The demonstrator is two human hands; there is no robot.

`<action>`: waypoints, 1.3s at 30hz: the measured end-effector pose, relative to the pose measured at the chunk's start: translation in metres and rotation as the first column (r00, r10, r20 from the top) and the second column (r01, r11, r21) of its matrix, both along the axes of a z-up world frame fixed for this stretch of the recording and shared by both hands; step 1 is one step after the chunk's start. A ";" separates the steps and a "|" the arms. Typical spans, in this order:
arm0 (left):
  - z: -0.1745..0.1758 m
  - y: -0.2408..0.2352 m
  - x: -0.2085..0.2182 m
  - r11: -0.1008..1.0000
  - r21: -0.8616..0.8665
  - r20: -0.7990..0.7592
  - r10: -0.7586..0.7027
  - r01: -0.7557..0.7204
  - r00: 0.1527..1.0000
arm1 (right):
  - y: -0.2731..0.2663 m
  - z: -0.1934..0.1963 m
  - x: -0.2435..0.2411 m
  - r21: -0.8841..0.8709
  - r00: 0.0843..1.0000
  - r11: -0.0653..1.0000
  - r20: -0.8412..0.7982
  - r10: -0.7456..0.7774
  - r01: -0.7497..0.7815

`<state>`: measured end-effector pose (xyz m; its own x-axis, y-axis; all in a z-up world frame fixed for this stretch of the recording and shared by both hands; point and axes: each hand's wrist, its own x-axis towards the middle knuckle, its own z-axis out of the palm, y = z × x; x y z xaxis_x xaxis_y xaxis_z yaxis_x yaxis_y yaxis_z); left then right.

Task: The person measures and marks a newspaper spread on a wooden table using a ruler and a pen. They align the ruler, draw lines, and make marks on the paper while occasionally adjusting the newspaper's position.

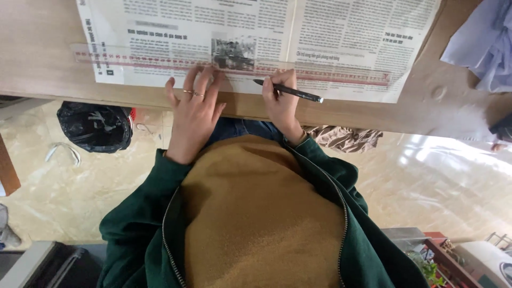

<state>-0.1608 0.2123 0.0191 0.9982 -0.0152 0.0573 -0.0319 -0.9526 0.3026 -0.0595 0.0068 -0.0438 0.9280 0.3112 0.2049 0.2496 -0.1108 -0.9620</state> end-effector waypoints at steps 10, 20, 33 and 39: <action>-0.027 0.000 -0.008 1.000 -0.019 -0.013 0.009 -0.010 1.000 | 0.028 -0.008 -0.002 -0.112 0.999 0.993 0.031 0.043 -0.039; -0.030 -0.003 -0.009 0.990 0.143 -0.060 0.004 0.004 0.998 | 0.036 -0.020 -0.001 -0.154 0.996 0.988 0.088 0.019 -0.005; -0.034 -0.001 -0.009 0.993 0.117 -0.091 -0.013 0.024 0.996 | 0.032 -0.026 -0.001 -0.185 0.994 0.982 0.094 0.050 -0.031; -0.039 -0.002 -0.009 0.991 0.131 -0.076 -0.012 0.022 0.997 | 0.034 -0.024 -0.001 -0.167 0.994 0.985 0.096 0.057 -0.040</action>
